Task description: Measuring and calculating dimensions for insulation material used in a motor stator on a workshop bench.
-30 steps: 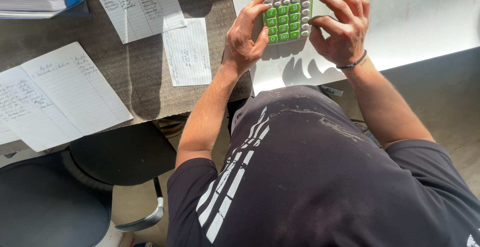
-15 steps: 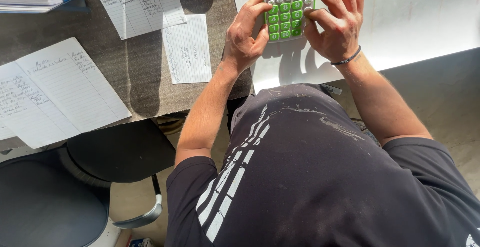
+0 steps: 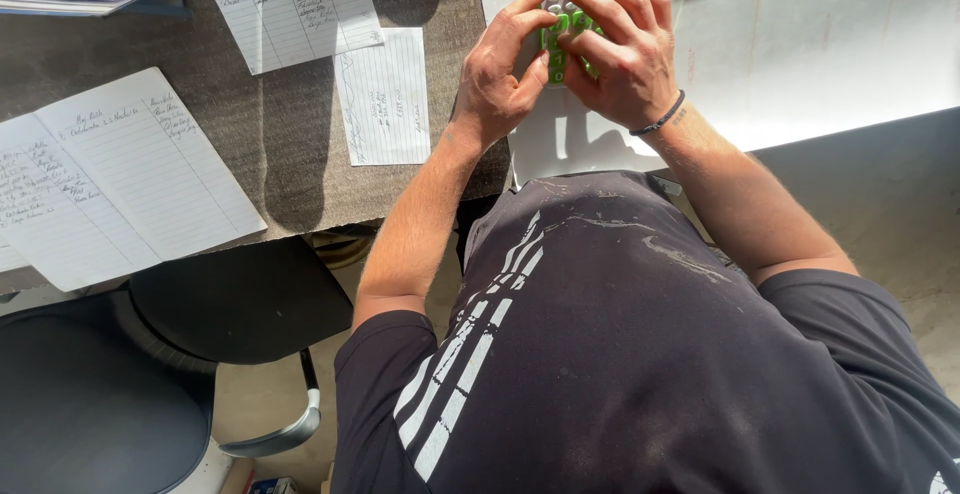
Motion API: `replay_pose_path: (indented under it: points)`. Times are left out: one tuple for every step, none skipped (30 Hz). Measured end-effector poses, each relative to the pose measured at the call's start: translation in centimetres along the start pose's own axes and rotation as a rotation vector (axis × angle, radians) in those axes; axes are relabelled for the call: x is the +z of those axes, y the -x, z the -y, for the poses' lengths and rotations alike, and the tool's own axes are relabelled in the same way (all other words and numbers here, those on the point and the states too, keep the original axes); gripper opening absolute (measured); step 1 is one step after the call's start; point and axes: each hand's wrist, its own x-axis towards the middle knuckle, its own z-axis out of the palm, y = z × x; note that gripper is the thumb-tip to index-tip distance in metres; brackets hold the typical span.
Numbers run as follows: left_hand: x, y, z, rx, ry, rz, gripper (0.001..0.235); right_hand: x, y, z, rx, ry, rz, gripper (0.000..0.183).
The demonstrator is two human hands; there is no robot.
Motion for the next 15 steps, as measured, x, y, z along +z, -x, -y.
replay_pose_path:
  points:
    - [0.0, 0.0, 0.0, -0.001, -0.010, -0.006, 0.042, 0.1, 0.2, -0.2, 0.008, 0.019, 0.018, 0.009]
    - [0.0, 0.0, -0.1, -0.002, -0.019, -0.013, 0.042, 0.2, 0.3, -0.4, 0.016, 0.039, 0.036, 0.006]
    - [-0.1, 0.1, 0.0, -0.003, -0.022, -0.015, 0.042, 0.2, 0.5, -0.8, 0.014, 0.036, 0.036, 0.006]
    - [-0.1, 0.1, 0.1, -0.014, -0.014, -0.008, 0.041, 0.1, 0.6, -1.1, 0.030, 0.046, 0.022, 0.008]
    - [0.0, 0.0, 0.2, -0.020, -0.003, 0.002, 0.041, -0.1, 0.8, -1.6, 0.048, 0.062, 0.008, 0.010]
    - [0.0, -0.1, 0.1, -0.017, -0.001, 0.001, 0.041, -0.3, 0.7, -1.6, 0.047, 0.065, 0.007, 0.010]
    - [0.0, 0.0, 0.0, -0.015, -0.003, -0.004, 0.041, -0.6, 0.7, -1.6, 0.055, 0.047, 0.034, 0.009]
    - [0.0, 0.0, -0.1, -0.014, -0.004, -0.010, 0.041, -0.8, 0.6, -1.5, 0.063, 0.029, 0.060, 0.009]
    - [0.0, 0.0, 0.0, -0.015, -0.007, -0.008, 0.041, -1.2, 0.7, -1.6, 0.064, 0.027, 0.059, 0.009]
    - [0.1, 0.0, 0.2, -0.013, -0.011, -0.007, 0.040, -1.6, 0.8, -1.7, 0.046, 0.005, 0.018, 0.010]
    - [0.1, 0.1, 0.3, -0.012, -0.014, -0.006, 0.040, -2.1, 0.9, -1.8, 0.027, -0.017, -0.022, 0.011]
    - [0.2, 0.1, 0.5, -0.012, -0.014, -0.005, 0.040, -2.5, 1.2, -2.0, 0.028, -0.018, -0.022, 0.011]
    - [0.3, 0.1, 0.7, -0.008, -0.009, -0.011, 0.039, -2.9, 1.6, -2.2, 0.020, -0.041, -0.022, 0.011]
    - [0.4, 0.2, 0.9, -0.004, -0.003, -0.017, 0.039, -3.3, 1.9, -2.4, 0.012, -0.063, -0.021, 0.010]
    - [0.4, 0.2, 0.8, -0.002, -0.002, -0.013, 0.039, -3.5, 2.4, -2.5, 0.016, -0.060, -0.022, 0.010]
